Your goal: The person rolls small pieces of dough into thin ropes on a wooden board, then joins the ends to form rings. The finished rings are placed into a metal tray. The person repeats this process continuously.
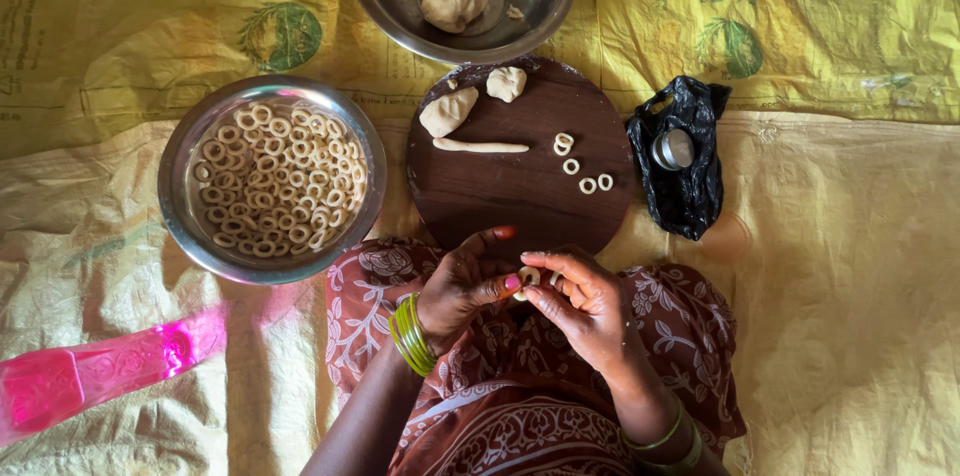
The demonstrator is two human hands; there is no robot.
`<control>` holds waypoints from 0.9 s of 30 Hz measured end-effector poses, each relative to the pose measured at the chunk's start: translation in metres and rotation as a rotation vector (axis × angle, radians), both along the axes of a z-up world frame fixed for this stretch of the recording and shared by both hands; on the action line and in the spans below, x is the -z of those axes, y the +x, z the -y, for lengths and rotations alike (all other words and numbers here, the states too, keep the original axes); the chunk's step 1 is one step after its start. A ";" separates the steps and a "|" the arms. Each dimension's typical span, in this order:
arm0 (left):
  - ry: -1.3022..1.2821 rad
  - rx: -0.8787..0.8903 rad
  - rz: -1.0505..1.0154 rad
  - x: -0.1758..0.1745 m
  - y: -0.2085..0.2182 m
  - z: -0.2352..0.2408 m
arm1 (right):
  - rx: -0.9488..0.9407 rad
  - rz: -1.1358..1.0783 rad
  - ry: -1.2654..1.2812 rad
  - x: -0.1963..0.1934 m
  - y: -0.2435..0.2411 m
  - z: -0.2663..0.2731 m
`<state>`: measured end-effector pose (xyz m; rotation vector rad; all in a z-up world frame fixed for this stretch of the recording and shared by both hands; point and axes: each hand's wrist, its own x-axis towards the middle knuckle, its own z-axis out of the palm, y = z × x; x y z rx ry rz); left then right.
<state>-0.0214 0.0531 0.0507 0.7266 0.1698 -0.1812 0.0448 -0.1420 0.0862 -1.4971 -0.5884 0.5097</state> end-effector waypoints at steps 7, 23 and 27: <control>0.098 -0.090 -0.016 0.000 0.002 0.002 | 0.088 -0.141 0.018 0.008 0.002 0.007; 1.037 -0.353 0.041 -0.051 -0.007 0.009 | 0.126 -0.154 -0.013 0.022 -0.001 0.006; 0.715 -0.228 0.032 -0.032 -0.001 0.004 | 0.142 -0.192 0.050 0.022 0.002 0.007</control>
